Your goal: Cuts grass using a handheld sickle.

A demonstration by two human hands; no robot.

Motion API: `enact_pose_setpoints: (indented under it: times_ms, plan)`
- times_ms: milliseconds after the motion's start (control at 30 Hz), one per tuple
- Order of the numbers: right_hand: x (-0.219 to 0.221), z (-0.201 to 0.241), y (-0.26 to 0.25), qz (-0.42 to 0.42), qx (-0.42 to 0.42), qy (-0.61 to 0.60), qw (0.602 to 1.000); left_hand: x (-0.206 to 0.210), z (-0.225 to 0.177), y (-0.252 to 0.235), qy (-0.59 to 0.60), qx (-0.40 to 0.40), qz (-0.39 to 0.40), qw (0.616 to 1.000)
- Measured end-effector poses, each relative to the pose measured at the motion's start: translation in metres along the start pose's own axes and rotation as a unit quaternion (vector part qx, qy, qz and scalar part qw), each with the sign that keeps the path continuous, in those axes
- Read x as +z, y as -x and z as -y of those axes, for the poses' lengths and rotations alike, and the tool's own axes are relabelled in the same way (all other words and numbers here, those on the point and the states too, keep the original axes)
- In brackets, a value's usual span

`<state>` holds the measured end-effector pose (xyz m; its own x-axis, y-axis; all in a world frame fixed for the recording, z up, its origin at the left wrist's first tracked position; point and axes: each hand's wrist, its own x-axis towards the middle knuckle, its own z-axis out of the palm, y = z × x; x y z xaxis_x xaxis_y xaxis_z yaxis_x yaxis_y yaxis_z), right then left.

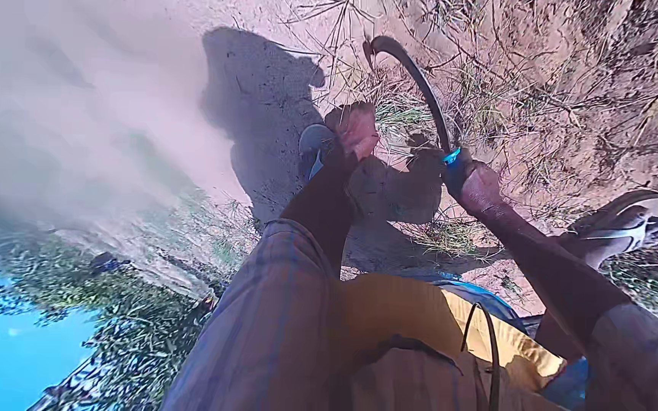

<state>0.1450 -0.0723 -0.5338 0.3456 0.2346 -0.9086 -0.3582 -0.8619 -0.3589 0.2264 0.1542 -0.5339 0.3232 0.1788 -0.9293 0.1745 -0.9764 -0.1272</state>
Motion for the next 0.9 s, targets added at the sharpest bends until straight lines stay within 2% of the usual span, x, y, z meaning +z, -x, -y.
enact_pose_setpoints:
  times_ms: [100,167,233,333,400,500,567,633,700,733,767,833,900]
  plan:
    - [0.034,-0.056,0.058,0.067,0.078,0.005,0.995,0.015,-0.008,0.018,0.006,0.084,0.027,0.996]
    - [0.05,-0.091,0.116,0.074,0.074,-0.011,0.994,0.03,-0.027,0.059,-0.039,0.093,0.15,0.984]
    - [0.048,-0.115,0.163,0.094,0.081,0.007,0.992,0.075,-0.024,0.088,-0.073,0.154,0.221,0.96]
    - [0.031,-0.118,0.163,0.043,0.052,0.014,0.998,0.114,-0.025,0.093,-0.12,0.156,0.279,0.94]
    - [0.015,-0.105,0.138,-0.012,0.016,0.006,1.0,0.129,-0.033,0.097,-0.168,0.135,0.333,0.918]
    - [-0.002,-0.087,0.066,-0.098,-0.028,-0.02,0.995,0.133,-0.035,0.091,-0.173,0.137,0.341,0.914]
    - [0.008,-0.091,0.054,-0.069,0.014,-0.015,0.997,0.133,-0.037,0.102,-0.148,0.132,0.346,0.917]
    - [0.029,-0.106,0.079,0.004,0.068,0.011,0.998,0.125,-0.04,0.118,-0.051,0.067,0.337,0.938]
    - [0.048,-0.127,0.128,0.074,0.116,0.013,0.99,0.12,-0.041,0.138,0.026,0.022,0.329,0.944]
    - [0.05,-0.135,0.151,0.104,0.142,-0.009,0.984,0.117,-0.042,0.147,0.038,0.009,0.328,0.944]
    - [0.049,-0.142,0.169,0.111,0.156,-0.02,0.981,0.111,-0.047,0.15,-0.001,0.012,0.35,0.937]
    - [0.035,-0.149,0.192,0.062,0.134,-0.022,0.989,0.105,-0.055,0.149,-0.104,0.037,0.356,0.928]
    - [0.007,-0.146,0.213,-0.034,0.093,-0.029,0.995,0.114,-0.048,0.151,-0.138,0.058,0.271,0.951]
